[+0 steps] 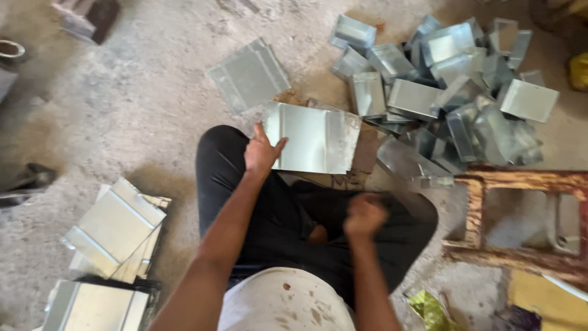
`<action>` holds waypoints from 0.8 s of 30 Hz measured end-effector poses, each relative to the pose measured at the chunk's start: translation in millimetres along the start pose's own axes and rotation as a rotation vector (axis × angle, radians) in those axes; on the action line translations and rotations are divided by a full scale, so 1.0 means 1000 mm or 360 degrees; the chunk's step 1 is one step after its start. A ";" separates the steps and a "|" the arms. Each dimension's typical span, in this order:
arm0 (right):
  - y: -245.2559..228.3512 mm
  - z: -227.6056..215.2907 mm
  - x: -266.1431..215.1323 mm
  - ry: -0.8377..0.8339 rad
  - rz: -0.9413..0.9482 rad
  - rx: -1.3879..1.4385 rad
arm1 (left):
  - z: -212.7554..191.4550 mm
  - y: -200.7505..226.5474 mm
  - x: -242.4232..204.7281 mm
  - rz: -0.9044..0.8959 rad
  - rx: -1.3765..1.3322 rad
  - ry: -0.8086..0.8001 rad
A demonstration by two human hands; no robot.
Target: The person sits on the floor and uses a hammer to repeatedly strike a rectangular metal sheet placed on a wooden block. They adjust the sheet's position and continue hammering along its edges and surface.
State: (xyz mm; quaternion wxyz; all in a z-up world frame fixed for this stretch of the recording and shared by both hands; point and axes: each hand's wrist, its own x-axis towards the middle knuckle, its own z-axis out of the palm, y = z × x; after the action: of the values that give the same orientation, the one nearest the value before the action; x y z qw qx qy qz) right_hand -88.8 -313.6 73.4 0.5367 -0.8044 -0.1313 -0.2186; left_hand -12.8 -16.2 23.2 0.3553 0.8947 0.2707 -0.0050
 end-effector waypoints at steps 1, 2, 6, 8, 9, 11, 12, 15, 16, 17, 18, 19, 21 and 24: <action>0.015 -0.006 -0.014 -0.0286 0.0217 -0.0425 | 0.001 0.000 -0.002 -0.0073 0.0023 -0.0061; 0.025 -0.012 -0.018 -0.0543 0.0422 -0.0664 | 0.005 0.003 -0.008 -0.0145 0.0048 -0.0124; -0.009 -0.026 0.030 -0.0599 0.1056 -0.0065 | -0.008 0.008 -0.009 -0.0107 -0.0028 -0.0102; -0.049 -0.047 0.055 -0.0440 0.1208 0.0184 | -0.005 0.009 -0.013 -0.0051 -0.0041 -0.0052; -0.070 -0.058 0.065 -0.0316 0.0989 0.0285 | -0.004 0.008 -0.013 -0.0056 -0.0053 -0.0054; -0.107 -0.079 0.083 -0.0138 0.0587 0.0647 | -0.002 0.005 -0.013 -0.0063 -0.0071 -0.0063; -0.122 -0.089 0.090 -0.0077 0.0401 0.0903 | -0.001 0.004 -0.014 -0.0032 -0.0097 -0.0051; -0.128 -0.089 0.103 0.0128 -0.0298 0.1059 | 0.000 0.003 -0.011 0.0018 -0.0160 -0.0016; -0.116 -0.077 0.098 0.0317 -0.0407 0.0988 | 0.000 0.004 -0.010 0.0002 -0.0166 -0.0023; -0.101 -0.066 0.087 0.0504 -0.0517 0.0915 | 0.001 0.003 -0.010 -0.0015 -0.0171 -0.0027; -0.083 -0.053 0.071 0.0494 -0.0496 0.0780 | 0.000 0.002 -0.013 -0.0028 -0.0176 -0.0055; -0.063 -0.037 0.052 0.0333 -0.0366 0.0591 | -0.001 0.003 -0.011 -0.0030 -0.0184 -0.0075; -0.026 -0.014 0.021 -0.0117 -0.0092 0.0079 | -0.003 0.005 -0.009 -0.0027 -0.0165 -0.0080; -0.003 -0.010 0.015 -0.0560 0.0640 -0.0130 | -0.006 0.008 -0.010 -0.0014 -0.0151 -0.0060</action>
State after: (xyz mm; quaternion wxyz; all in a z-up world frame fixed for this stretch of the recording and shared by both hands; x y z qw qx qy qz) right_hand -79.5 -322.4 86.4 0.5052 -0.8609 -0.0514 0.0304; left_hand -18.4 -22.4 34.6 0.4022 0.8754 0.2679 -0.0107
